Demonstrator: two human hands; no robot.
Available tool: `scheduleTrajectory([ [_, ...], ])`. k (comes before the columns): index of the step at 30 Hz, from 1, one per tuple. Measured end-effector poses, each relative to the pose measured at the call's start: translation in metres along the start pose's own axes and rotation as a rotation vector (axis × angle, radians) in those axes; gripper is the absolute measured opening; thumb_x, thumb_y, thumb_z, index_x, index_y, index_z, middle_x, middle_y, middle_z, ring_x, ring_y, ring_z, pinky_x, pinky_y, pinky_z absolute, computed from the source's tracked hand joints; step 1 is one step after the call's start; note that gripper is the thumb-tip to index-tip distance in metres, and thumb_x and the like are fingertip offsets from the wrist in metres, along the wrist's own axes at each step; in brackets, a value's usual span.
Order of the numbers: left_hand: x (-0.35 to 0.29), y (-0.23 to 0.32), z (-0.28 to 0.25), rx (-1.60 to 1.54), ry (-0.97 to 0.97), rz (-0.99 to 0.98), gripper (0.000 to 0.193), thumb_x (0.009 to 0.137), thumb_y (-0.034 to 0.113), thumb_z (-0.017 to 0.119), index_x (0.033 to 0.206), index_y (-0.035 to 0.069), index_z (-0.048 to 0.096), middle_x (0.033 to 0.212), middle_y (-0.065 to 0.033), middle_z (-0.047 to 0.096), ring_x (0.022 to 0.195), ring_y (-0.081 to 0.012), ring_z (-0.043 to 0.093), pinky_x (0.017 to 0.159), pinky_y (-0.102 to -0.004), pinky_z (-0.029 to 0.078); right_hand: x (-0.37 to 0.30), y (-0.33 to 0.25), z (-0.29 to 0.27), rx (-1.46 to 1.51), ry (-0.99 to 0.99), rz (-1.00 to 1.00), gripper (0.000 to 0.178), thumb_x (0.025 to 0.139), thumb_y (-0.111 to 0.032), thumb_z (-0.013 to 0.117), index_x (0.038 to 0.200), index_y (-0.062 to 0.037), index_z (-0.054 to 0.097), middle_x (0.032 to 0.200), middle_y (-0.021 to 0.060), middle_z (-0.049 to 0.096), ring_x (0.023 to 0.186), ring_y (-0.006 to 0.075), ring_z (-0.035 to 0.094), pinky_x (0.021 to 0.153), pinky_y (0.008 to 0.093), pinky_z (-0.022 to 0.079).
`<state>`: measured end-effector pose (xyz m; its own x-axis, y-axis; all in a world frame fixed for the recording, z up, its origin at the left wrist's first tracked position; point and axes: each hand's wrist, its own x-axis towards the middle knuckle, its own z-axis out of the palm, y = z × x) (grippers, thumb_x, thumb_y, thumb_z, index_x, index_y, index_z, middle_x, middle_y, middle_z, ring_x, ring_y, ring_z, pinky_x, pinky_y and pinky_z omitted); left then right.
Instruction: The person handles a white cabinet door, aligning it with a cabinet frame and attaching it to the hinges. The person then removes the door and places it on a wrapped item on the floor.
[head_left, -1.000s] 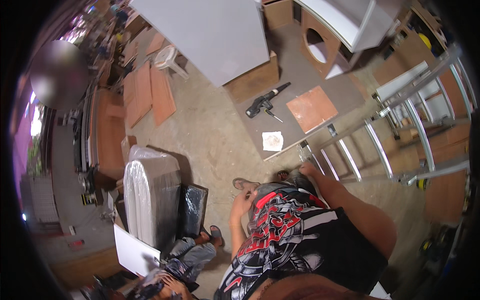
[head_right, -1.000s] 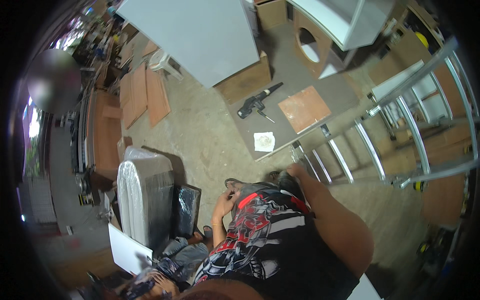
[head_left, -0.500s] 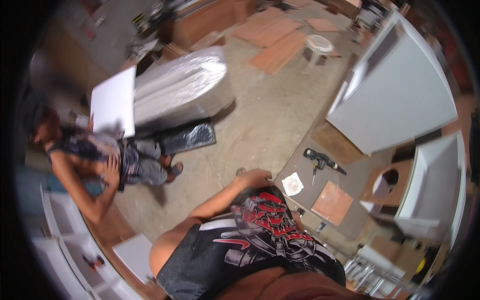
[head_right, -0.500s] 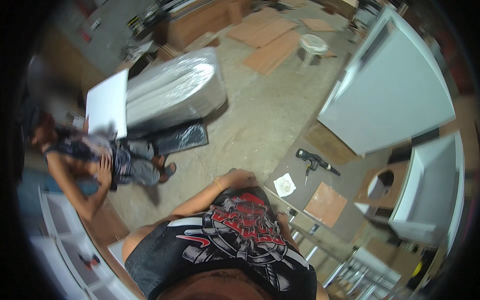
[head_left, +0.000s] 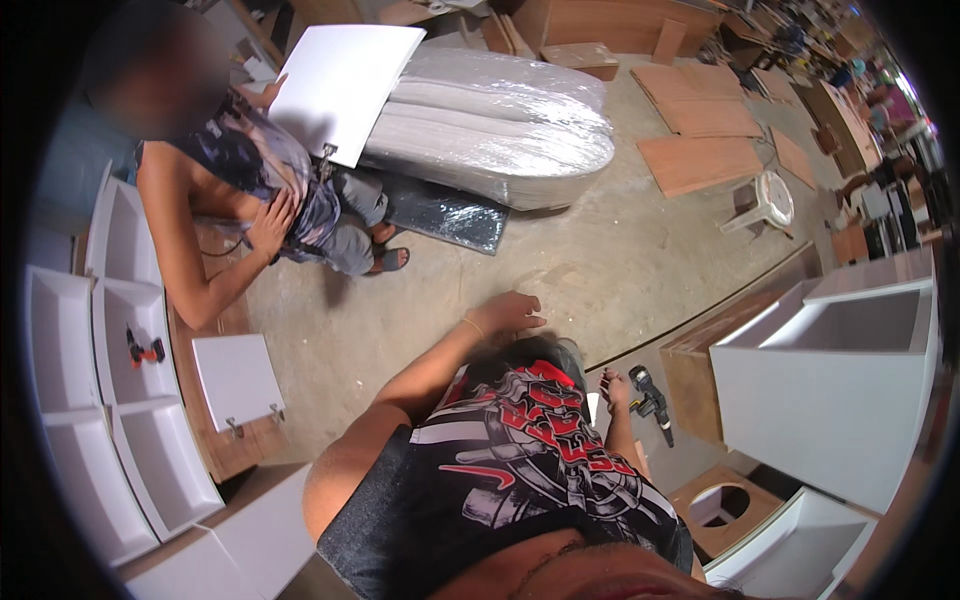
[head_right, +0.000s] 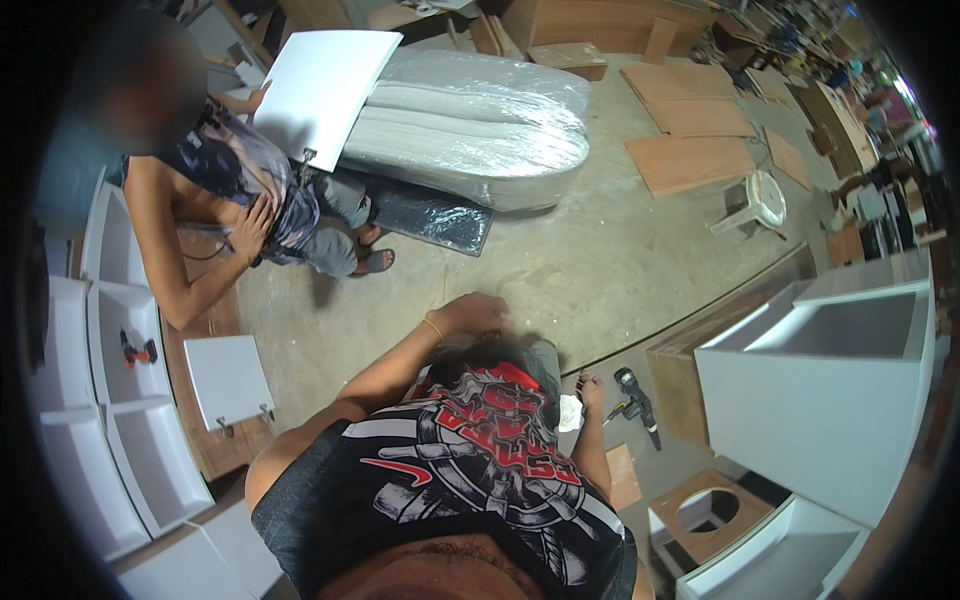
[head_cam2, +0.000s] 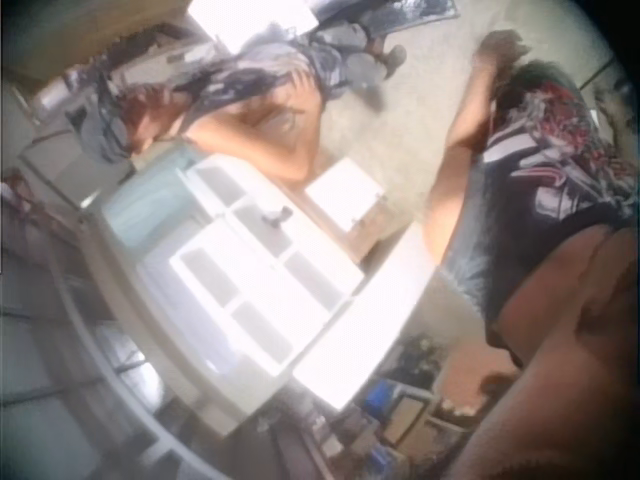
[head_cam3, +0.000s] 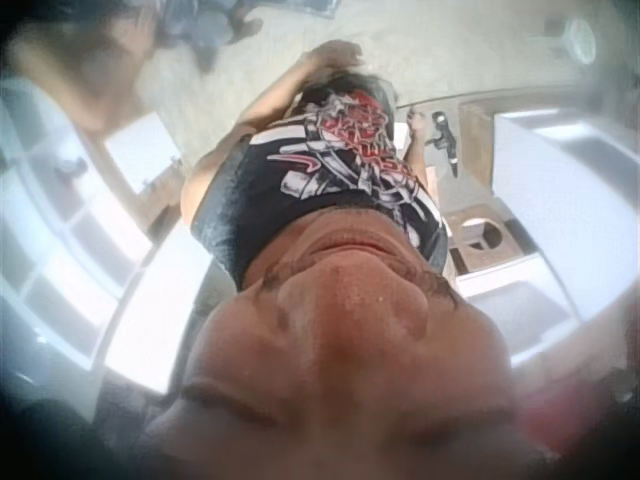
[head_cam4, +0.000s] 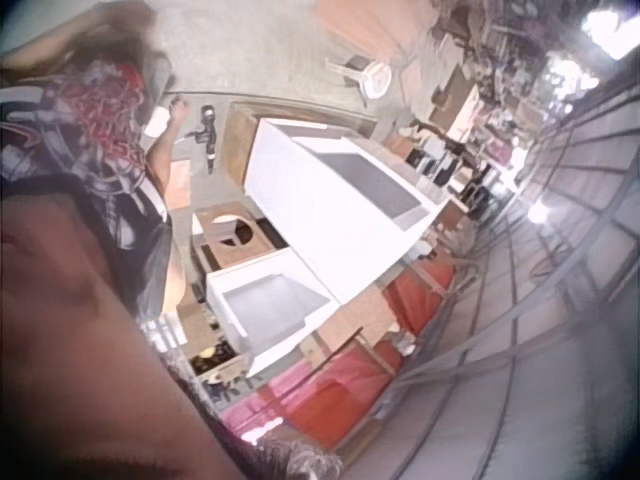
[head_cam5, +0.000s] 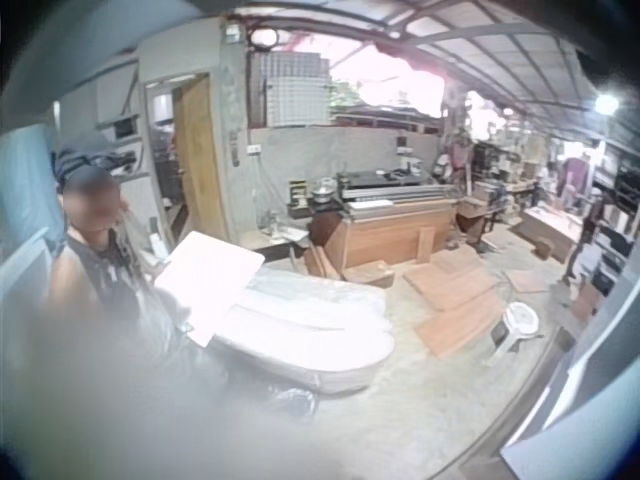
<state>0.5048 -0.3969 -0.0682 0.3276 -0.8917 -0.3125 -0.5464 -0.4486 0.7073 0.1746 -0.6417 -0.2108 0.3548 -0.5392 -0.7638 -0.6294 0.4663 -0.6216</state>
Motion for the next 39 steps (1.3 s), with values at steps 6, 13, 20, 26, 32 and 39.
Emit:
scheduleTrajectory([
  [6,0.004,-0.003,-0.001,-0.142,0.103,-0.159,0.045,0.092,0.043,0.062,0.113,0.004,0.068,0.107,-0.0205,0.070,0.098,-0.0360,0.067,0.087,-0.0420,0.052,0.037,-0.012,0.005,-0.089,-0.156,0.132,0.017,0.093,-0.017,0.051,0.103,-0.0126,0.063,0.092,0.0013,0.068,0.081,0.0145,0.065,0.067,0.0326,0.051],
  [13,0.019,-0.012,-0.033,-1.644,0.933,-0.371,0.030,0.098,0.024,0.055,0.116,0.001,0.063,0.109,-0.0110,0.069,0.094,-0.0256,0.065,0.085,-0.0392,0.051,0.164,-0.036,-0.036,-0.603,-0.361,-0.254,0.030,0.091,-0.031,0.063,0.108,-0.0056,0.069,0.094,0.0126,0.072,0.084,0.0269,0.068,0.074,0.0396,0.053],
  [20,-0.030,-0.016,-0.137,-1.766,1.804,1.061,0.033,0.102,0.034,0.048,0.081,0.009,0.052,0.077,-0.0004,0.053,0.070,-0.0142,0.047,0.068,-0.0264,0.040,0.224,-0.218,-0.011,-0.159,-0.303,-0.094,0.016,0.094,-0.019,0.056,0.081,-0.0111,0.060,0.068,0.0012,0.058,0.058,0.0150,0.057,0.058,0.0338,0.051],
  [26,0.020,0.111,-0.277,0.565,1.872,-0.146,0.035,0.090,0.009,0.069,0.063,0.003,0.047,0.058,-0.0084,0.050,0.052,-0.0246,0.049,0.051,-0.0384,0.040,0.240,-0.376,0.007,-0.138,0.100,-0.680,0.035,0.100,-0.031,0.060,0.073,-0.0081,0.055,0.065,-0.0021,0.048,0.059,0.0094,0.042,0.054,0.0286,0.035],
  [32,-0.003,0.016,-0.323,1.017,1.521,-0.701,0.029,0.091,0.026,0.064,0.071,0.006,0.058,0.069,-0.0156,0.061,0.065,-0.0353,0.062,0.058,-0.0469,0.046,0.188,-0.508,-0.082,0.299,0.421,-1.034,0.033,0.102,-0.027,0.058,0.077,-0.0050,0.054,0.069,-0.0015,0.045,0.065,0.0094,0.040,0.060,0.0273,0.036],
  [39,0.004,-0.004,-0.294,1.155,1.251,-1.106,0.018,0.089,0.026,0.061,0.083,0.009,0.064,0.078,-0.0141,0.068,0.075,-0.0331,0.068,0.066,-0.0461,0.053,0.181,-0.545,-0.212,0.438,0.677,-1.052,0.033,0.102,-0.028,0.058,0.099,0.0043,0.063,0.079,0.0024,0.051,0.073,0.0147,0.047,0.066,0.0292,0.041],
])
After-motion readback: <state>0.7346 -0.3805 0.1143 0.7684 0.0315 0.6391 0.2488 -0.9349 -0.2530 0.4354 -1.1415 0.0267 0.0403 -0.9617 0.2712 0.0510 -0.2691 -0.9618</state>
